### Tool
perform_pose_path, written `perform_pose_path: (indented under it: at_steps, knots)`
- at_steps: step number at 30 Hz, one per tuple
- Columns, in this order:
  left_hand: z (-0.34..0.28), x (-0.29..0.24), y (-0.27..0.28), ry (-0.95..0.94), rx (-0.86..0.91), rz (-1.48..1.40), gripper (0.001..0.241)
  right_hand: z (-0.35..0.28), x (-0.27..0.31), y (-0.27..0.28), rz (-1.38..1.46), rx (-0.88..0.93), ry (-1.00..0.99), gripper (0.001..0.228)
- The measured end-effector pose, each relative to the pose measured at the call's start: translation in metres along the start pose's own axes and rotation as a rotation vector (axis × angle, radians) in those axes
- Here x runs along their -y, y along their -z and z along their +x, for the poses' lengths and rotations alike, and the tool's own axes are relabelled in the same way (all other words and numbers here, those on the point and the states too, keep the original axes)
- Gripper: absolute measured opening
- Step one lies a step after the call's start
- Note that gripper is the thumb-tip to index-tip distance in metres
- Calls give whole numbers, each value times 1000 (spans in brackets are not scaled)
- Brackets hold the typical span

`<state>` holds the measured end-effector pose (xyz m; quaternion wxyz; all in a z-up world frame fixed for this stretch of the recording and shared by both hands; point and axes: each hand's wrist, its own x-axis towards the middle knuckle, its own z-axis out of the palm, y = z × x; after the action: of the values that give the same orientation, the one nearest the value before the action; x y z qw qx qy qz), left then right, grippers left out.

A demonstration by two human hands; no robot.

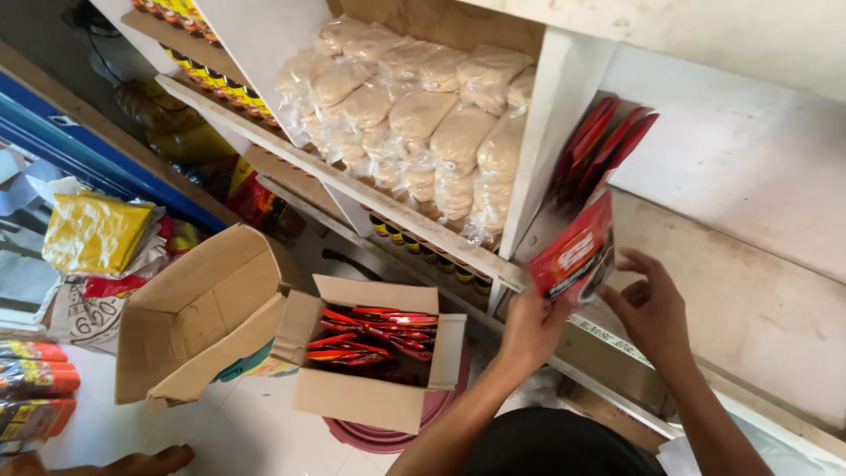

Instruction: Restocking coffee sachets onto a shelf from a cardboard box.

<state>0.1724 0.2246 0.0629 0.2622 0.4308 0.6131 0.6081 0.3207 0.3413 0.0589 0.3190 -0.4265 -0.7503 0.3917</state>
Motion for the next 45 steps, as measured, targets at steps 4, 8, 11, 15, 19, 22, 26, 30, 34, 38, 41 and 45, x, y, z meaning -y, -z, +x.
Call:
perform_pose_path:
  at_steps: [4, 8, 11, 15, 19, 22, 26, 30, 34, 38, 41, 45]
  knots:
    - [41, 5, -49, -136, -67, 139, 16, 28, -23, 2, 113, -31, -69, 70]
    - [70, 25, -80, -278, -65, 188, 40, 65, -51, -1, 204, 55, -42, 82]
    - [87, 55, -102, -243, -85, 256, 44, 80, -41, 2, 178, 79, -44, 81]
    - [100, 69, -114, -207, -142, 343, 50, 100, -72, -5, 154, 96, -73, 79]
    - [108, 72, -117, -176, -189, 304, 47, 109, -68, -7, 112, 107, -52, 78]
    - [111, 74, -116, -134, -203, 387, 44, 112, -61, -10, 62, 99, -40, 83]
    - [114, 91, -116, -211, -258, 663, 48, 113, -56, -13, 27, 72, 16, 81]
    - [113, 84, -111, -72, -256, 657, 46, 119, -63, -17, -31, 52, 58, 78]
    - [103, 93, -99, -58, -311, 715, 44, 126, -80, -19, -50, 43, 43, 79]
    - [110, 123, -97, -28, -252, 661, 36, 128, -77, -21, -50, 43, -4, 81]
    - [113, 103, -89, -2, -203, 657, 28, 129, -69, -19, -26, 52, -66, 81]
    - [127, 111, -86, 0, -213, 585, 30, 135, -70, -19, -16, 57, -88, 81]
